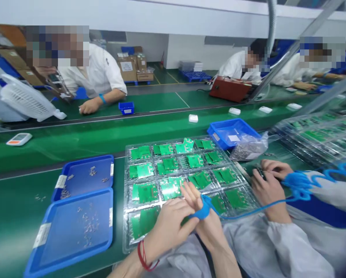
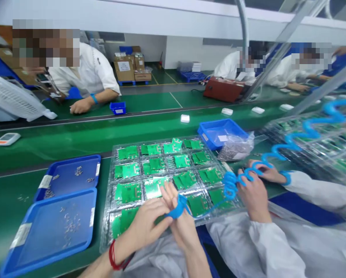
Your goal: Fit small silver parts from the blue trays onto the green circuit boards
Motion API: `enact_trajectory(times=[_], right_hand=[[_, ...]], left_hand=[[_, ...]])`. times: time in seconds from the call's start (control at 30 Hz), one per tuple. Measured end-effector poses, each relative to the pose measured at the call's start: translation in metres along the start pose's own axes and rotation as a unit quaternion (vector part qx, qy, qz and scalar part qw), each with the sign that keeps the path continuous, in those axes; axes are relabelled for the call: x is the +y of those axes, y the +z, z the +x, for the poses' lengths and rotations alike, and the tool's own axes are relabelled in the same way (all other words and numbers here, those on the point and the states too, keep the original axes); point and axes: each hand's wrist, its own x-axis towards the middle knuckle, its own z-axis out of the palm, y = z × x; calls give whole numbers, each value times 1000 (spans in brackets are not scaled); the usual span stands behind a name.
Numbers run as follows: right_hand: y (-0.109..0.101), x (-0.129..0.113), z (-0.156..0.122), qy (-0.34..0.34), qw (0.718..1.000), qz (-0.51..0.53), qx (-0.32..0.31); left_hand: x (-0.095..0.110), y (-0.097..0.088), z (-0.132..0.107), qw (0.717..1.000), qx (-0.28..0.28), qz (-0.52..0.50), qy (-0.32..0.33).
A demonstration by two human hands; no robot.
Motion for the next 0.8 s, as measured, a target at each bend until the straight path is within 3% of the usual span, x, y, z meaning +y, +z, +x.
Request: enact_trajectory(times=[0.27, 0.53, 0.63, 0.7, 0.8], right_hand=[[-19, -21, 10, -104, 992, -14, 67], [16, -41, 39, -104, 959, 74, 251], [20, -49, 45, -116, 961, 93, 233], [15, -50, 46, -183, 955, 81, 221], [4, -42, 35, -348, 899, -28, 264]], left_hand=[[12, 18, 13, 1000, 5, 8, 24], [18, 12, 18, 997, -10, 63, 36], [22, 20, 6, 986, -61, 127, 84], [25, 31, -7, 969, -115, 169, 142], [29, 47, -26, 963, -112, 183, 165]])
